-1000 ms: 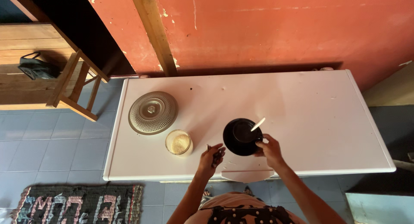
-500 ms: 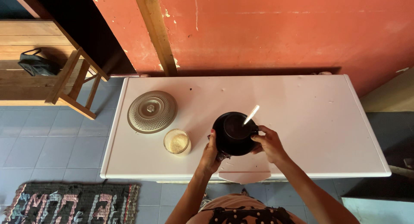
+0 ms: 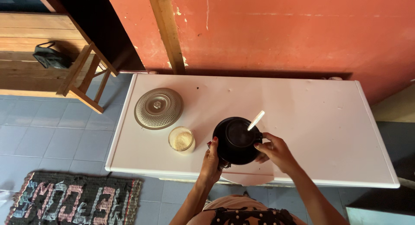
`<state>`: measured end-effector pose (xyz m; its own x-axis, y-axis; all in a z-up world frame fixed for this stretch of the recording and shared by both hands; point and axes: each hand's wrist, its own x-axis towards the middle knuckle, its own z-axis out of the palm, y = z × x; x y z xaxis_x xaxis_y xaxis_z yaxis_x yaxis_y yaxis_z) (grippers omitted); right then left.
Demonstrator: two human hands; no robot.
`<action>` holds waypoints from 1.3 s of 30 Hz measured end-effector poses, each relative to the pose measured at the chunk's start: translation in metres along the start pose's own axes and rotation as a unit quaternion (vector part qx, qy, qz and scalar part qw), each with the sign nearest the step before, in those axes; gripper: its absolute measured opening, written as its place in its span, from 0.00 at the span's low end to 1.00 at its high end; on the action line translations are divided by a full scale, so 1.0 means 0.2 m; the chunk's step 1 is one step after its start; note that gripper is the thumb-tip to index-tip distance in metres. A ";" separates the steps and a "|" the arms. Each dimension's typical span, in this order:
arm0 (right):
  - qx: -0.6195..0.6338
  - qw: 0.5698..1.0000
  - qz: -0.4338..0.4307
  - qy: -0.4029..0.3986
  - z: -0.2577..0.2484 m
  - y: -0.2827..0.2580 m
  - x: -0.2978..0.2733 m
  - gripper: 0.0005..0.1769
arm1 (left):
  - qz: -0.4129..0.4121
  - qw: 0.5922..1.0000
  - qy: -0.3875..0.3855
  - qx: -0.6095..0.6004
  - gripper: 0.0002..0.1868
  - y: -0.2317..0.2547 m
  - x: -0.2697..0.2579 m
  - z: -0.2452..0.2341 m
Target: The person stirs a dark liquid in a black cup with a spoon, then adds a white powder from a small packet into the cup and stirs again. The person handles a glass of milk and a small packet of powder during the process.
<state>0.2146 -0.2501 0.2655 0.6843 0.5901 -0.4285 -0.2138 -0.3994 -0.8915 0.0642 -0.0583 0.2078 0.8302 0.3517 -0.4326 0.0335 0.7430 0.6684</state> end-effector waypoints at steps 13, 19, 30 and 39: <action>-0.180 0.923 -0.333 0.071 0.04 -0.45 -0.08 0.11 | -0.020 0.999 0.024 0.015 0.28 0.07 -0.09 0.03; -0.301 0.803 -0.514 0.013 0.08 -0.60 -0.20 0.10 | -0.006 1.000 0.011 0.006 0.25 0.10 -0.11 0.00; -0.383 0.759 -0.525 0.026 0.14 -0.63 -0.22 0.06 | -0.015 1.000 0.003 0.020 0.23 0.19 -0.13 -0.09; -0.280 0.842 -0.458 0.056 0.29 -0.55 -0.28 0.05 | -0.046 0.999 -0.008 0.009 0.23 0.23 -0.12 -0.15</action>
<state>0.1594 -0.1988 0.3802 0.4507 0.7736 0.4454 0.7806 -0.0995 -0.6171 0.0298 -0.0153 0.2314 0.8315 0.2742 -0.4832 0.1190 0.7616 0.6370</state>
